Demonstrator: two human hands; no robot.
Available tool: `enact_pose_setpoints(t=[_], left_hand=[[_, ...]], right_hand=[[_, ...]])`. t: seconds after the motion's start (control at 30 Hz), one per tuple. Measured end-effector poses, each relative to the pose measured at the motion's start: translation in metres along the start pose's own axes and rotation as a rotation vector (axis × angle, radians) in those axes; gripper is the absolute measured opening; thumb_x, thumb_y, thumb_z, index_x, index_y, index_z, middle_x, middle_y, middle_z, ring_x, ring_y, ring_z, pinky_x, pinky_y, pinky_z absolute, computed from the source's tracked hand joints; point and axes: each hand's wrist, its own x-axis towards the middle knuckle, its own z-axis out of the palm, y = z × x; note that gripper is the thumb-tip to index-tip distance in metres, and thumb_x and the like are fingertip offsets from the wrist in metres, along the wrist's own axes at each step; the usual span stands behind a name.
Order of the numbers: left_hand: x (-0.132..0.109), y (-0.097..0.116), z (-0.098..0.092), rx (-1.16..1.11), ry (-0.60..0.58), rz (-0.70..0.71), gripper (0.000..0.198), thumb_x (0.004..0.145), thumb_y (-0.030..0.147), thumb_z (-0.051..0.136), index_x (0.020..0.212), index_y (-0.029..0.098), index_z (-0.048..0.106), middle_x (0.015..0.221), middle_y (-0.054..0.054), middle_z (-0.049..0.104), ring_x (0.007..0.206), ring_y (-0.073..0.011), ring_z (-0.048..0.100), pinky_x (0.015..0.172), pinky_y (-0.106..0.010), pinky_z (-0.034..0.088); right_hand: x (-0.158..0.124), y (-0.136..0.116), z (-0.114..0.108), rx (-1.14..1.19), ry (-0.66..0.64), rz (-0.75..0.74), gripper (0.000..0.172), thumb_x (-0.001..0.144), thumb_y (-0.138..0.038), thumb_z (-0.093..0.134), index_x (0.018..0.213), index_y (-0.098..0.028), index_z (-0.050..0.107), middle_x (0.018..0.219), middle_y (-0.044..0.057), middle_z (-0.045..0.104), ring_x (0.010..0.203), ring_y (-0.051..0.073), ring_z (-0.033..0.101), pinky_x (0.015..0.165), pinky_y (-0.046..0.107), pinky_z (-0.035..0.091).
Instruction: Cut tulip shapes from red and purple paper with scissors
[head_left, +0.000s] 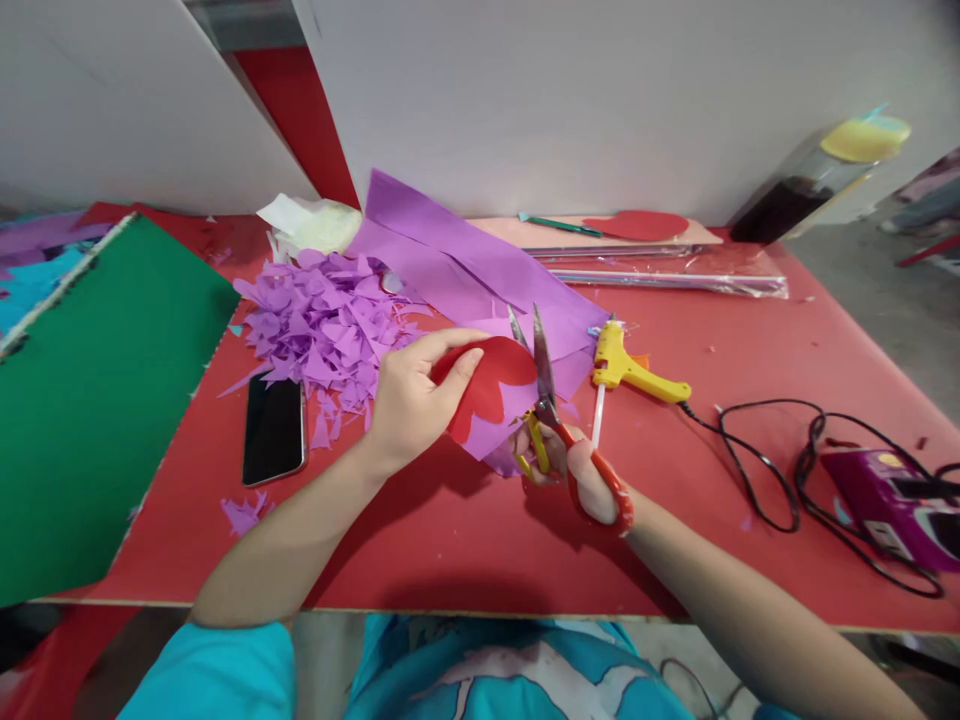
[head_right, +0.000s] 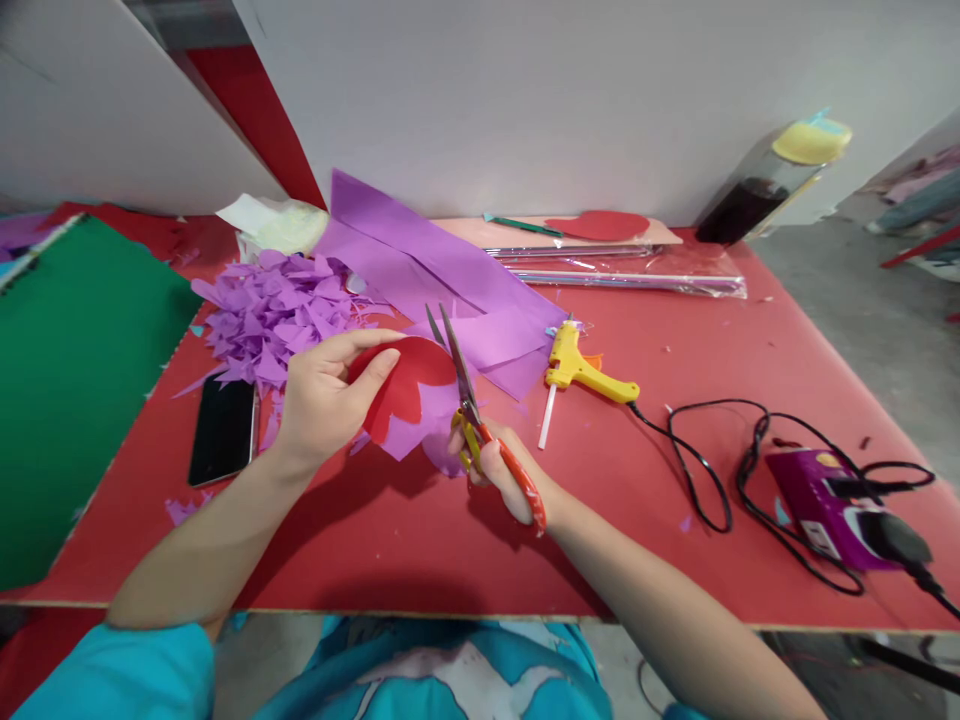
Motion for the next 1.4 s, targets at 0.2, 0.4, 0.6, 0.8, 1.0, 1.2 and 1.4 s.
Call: enact_pose_setpoints(t=[0.2,0.4,0.6,0.8,1.0,1.2,1.4], left_hand=[[0.004,0.000,-0.004,0.013,-0.041,-0.009,0.016,0.082,0.016,0.059,0.094,0.017,0.069,0.094,-0.002,0.073,0.089,-0.0136,0.068,0.085,-0.023,0.053],[0.006,0.002,-0.010,0.038,-0.085,-0.009,0.017,0.081,0.015,0.059,0.094,0.016,0.069,0.094,-0.002,0.074,0.088,-0.0137,0.068,0.085,-0.023,0.053],[0.009,0.001,-0.016,0.072,-0.142,-0.005,0.018,0.081,0.016,0.057,0.094,0.018,0.070,0.094,-0.001,0.073,0.087,-0.0148,0.068,0.084,-0.025,0.054],[0.012,-0.001,-0.022,0.132,-0.182,-0.009,0.018,0.081,0.019,0.057,0.093,0.018,0.070,0.094,-0.002,0.073,0.087,-0.0157,0.068,0.083,-0.026,0.053],[0.014,-0.001,-0.023,0.130,-0.200,-0.020,0.018,0.081,0.020,0.058,0.094,0.018,0.070,0.096,-0.002,0.073,0.088,-0.0160,0.068,0.086,-0.027,0.052],[0.015,0.000,-0.024,0.139,-0.221,-0.035,0.019,0.081,0.020,0.058,0.094,0.017,0.070,0.096,-0.003,0.073,0.088,-0.0160,0.068,0.087,-0.028,0.052],[0.014,0.001,-0.024,0.136,-0.227,-0.043,0.019,0.081,0.021,0.058,0.094,0.016,0.070,0.096,-0.003,0.073,0.089,-0.0161,0.068,0.087,-0.026,0.052]], right_hand=[[0.001,-0.003,0.001,-0.005,-0.015,0.014,0.063,0.079,-0.076,0.028,0.085,-0.019,0.053,0.068,0.001,0.044,0.050,0.011,0.032,0.045,0.027,0.026],[0.002,-0.005,0.000,-0.014,-0.024,0.027,0.062,0.079,-0.076,0.028,0.078,-0.019,0.052,0.068,0.001,0.044,0.048,0.010,0.033,0.044,0.026,0.026],[0.002,-0.009,-0.001,-0.045,-0.058,0.045,0.063,0.078,-0.078,0.028,0.075,-0.019,0.049,0.063,-0.001,0.041,0.048,0.010,0.034,0.043,0.024,0.024],[0.003,-0.008,-0.002,-0.127,-0.072,0.030,0.062,0.081,-0.075,0.024,0.073,-0.018,0.047,0.060,-0.002,0.039,0.048,0.010,0.033,0.046,0.026,0.027],[0.003,-0.004,-0.001,-0.146,-0.065,0.018,0.060,0.083,-0.073,0.021,0.065,-0.020,0.040,0.055,-0.003,0.036,0.048,0.011,0.031,0.048,0.027,0.026],[0.002,0.002,0.000,-0.089,-0.053,0.035,0.060,0.081,-0.076,0.023,0.064,-0.020,0.037,0.056,-0.003,0.036,0.045,0.009,0.028,0.044,0.026,0.022],[0.000,0.012,-0.002,-0.050,-0.060,0.056,0.058,0.081,-0.075,0.022,0.064,-0.021,0.033,0.056,-0.004,0.033,0.044,0.009,0.027,0.042,0.026,0.020]])
